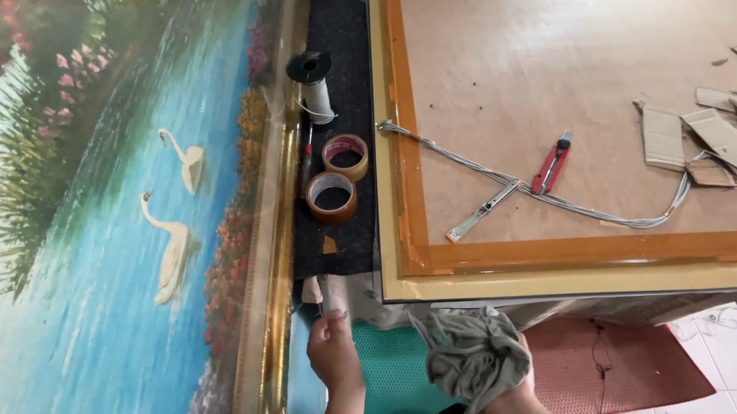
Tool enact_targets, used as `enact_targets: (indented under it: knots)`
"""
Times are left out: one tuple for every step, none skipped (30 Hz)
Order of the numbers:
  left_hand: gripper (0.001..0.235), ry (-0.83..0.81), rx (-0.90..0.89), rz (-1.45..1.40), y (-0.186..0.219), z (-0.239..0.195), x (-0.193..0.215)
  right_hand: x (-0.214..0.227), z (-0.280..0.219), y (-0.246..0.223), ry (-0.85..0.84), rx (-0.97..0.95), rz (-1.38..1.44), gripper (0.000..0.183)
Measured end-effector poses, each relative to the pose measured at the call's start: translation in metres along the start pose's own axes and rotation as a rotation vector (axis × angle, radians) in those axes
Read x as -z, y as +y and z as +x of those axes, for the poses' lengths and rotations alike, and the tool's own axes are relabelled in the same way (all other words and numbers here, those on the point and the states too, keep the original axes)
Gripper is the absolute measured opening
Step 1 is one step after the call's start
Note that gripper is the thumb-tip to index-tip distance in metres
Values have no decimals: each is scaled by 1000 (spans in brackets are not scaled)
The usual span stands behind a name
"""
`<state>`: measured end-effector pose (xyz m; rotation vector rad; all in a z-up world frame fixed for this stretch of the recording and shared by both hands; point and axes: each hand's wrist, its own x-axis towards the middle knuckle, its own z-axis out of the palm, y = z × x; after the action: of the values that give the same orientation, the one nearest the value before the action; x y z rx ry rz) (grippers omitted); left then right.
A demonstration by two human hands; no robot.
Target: Final finishing and inspection of a framed jersey, including trimming excess backing material and cleaning the glass surface.
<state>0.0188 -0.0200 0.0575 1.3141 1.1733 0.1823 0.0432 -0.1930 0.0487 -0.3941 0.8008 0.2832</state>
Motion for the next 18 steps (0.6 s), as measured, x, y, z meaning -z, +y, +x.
enact_targets:
  knots:
    - [27, 46, -108, 2, 11, -8, -2, -7, -6, -7, 5, 34, -17, 19]
    - [29, 92, -216, 4, 22, -17, -5, -14, -13, -15, 11, 69, -34, 18]
    - [29, 83, -222, 6, 32, -23, -10, -23, -20, -23, 9, 76, -25, 18]
    - [24, 79, -364, -70, 42, -29, -15, -32, -27, -31, 14, 113, -38, 20]
    - [20, 73, -505, -147, 53, -35, -21, -41, -34, -39, 20, 150, -50, 23]
    - [20, 63, -512, -146, 61, -40, -27, -50, -41, -43, 18, 158, -41, 23]
    - [23, -48, -536, -160, 70, -46, -34, -59, -48, -48, 25, 194, -51, 28]
    - [27, -160, -559, -174, 79, -51, -42, -69, -56, -53, 32, 231, -61, 34]
    - [27, -175, -566, -172, 86, -60, -48, -76, -59, -60, 31, 241, -48, 34]
    - [33, -394, -478, -161, 93, -69, -54, -84, -63, -68, -44, 285, -53, 23]
    - [38, -611, -381, -146, 100, -79, -61, -90, -66, -76, -116, 329, -57, 23]
    - [38, -626, -387, -139, 99, -85, -72, -96, -66, -88, -115, 340, -44, 23]
    - [38, -733, -379, -145, 98, -91, -83, -100, -66, -100, -191, 367, 23, 18]
    - [39, -840, -371, -150, 96, -97, -95, -104, -65, -113, -267, 394, 89, 12]
    - [39, -857, -375, -143, 98, -105, -103, -111, -67, -126, -266, 409, 101, 12]
    - [36, -808, -391, -61, 100, -113, -112, -117, -69, -140, -284, 471, 99, 14]
    - [34, -756, -407, 20, 102, -120, -120, -124, -71, -154, -302, 533, 95, 21]
    - [34, -772, -412, 25, 103, -125, -130, -133, -67, -166, -301, 547, 105, 21]
